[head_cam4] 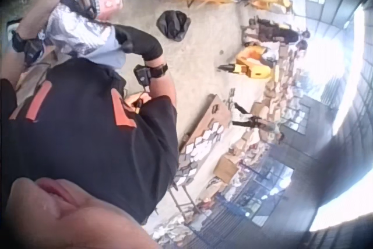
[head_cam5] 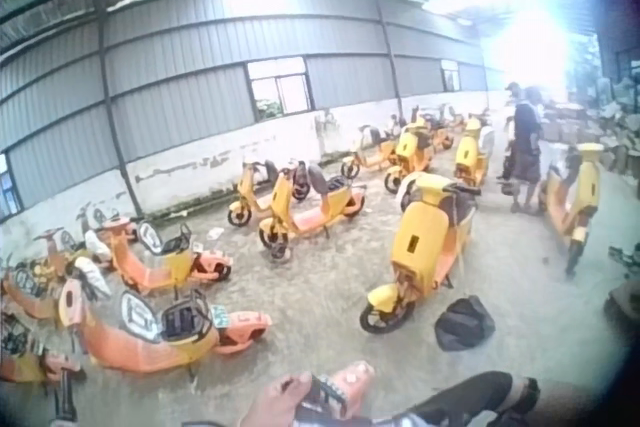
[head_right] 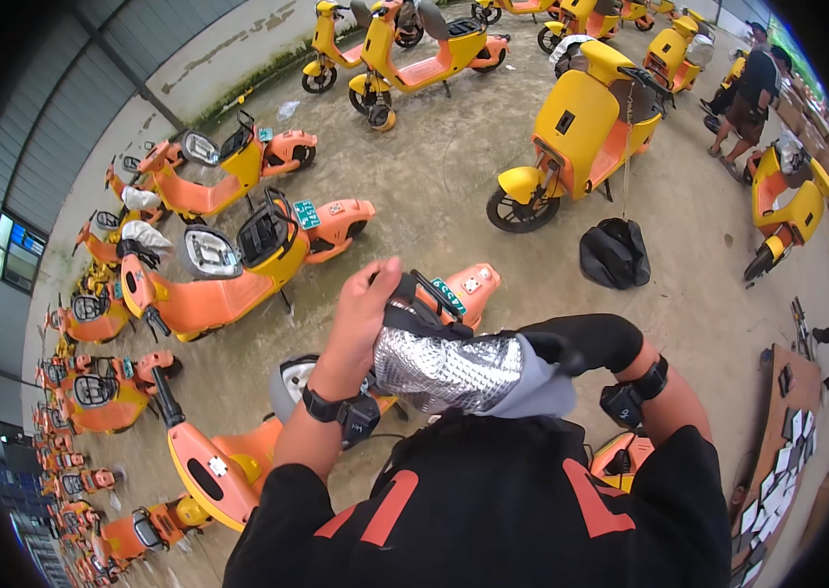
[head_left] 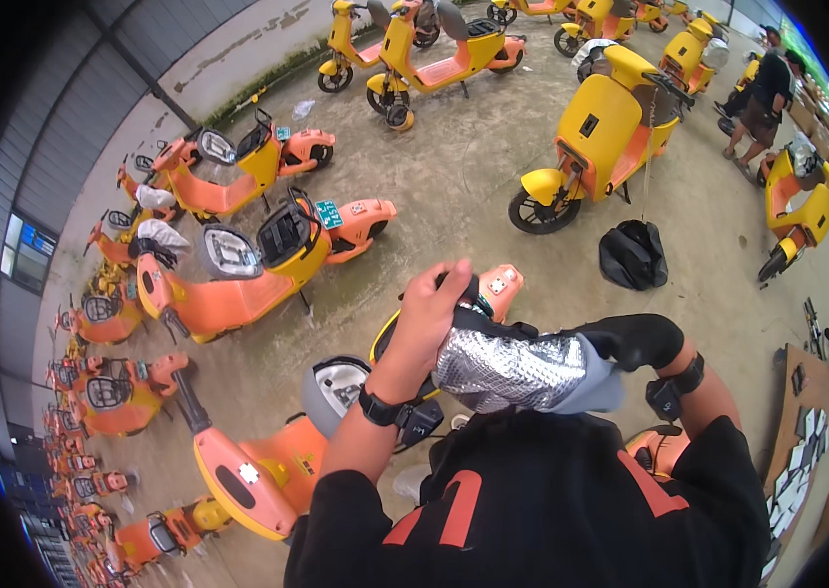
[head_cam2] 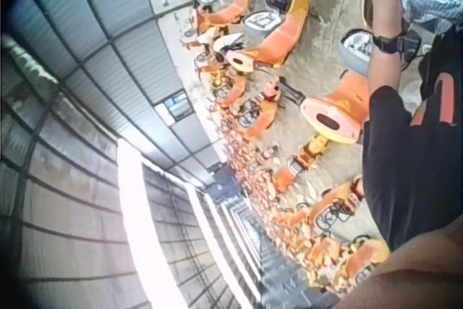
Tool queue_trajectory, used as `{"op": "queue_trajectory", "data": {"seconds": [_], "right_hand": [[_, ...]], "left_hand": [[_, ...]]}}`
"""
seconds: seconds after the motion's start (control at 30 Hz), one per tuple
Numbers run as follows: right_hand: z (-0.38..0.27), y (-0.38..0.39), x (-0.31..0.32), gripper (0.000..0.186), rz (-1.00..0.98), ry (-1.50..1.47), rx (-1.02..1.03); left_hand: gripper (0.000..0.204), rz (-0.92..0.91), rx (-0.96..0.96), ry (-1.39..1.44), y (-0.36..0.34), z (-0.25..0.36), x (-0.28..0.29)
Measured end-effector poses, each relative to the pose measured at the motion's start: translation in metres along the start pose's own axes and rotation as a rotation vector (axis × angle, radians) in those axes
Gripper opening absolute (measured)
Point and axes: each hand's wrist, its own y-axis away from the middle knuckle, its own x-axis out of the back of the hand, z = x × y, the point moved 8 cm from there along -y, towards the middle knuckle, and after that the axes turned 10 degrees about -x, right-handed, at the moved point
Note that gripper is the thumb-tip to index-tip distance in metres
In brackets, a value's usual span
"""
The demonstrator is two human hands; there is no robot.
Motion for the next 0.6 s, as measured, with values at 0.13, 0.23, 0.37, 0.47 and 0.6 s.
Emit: {"op": "queue_trajectory", "data": {"seconds": [0.13,0.23,0.37,0.47,0.6], "right_hand": [[-0.006,-0.024,-0.009,0.102,0.050,0.057,0.045],[0.005,-0.027,-0.013,0.102,0.147,-0.005,0.024],[0.032,-0.028,-0.008,0.094,0.172,-0.128,-0.059],[0.029,-0.033,-0.026,0.076,-0.009,-0.366,0.124],[0.028,-0.027,-0.024,0.072,0.099,-0.316,0.150]], "left_hand": [[0.042,0.065,-0.026,-0.238,-0.030,0.007,0.010],[0.043,0.066,-0.038,-0.354,-0.037,0.002,0.016],[0.048,0.009,-0.194,-0.608,-0.051,0.017,0.007],[0.049,0.015,-0.221,-0.662,-0.066,0.013,0.005],[0.048,0.106,-0.331,-0.755,-0.091,0.007,0.016]]}}
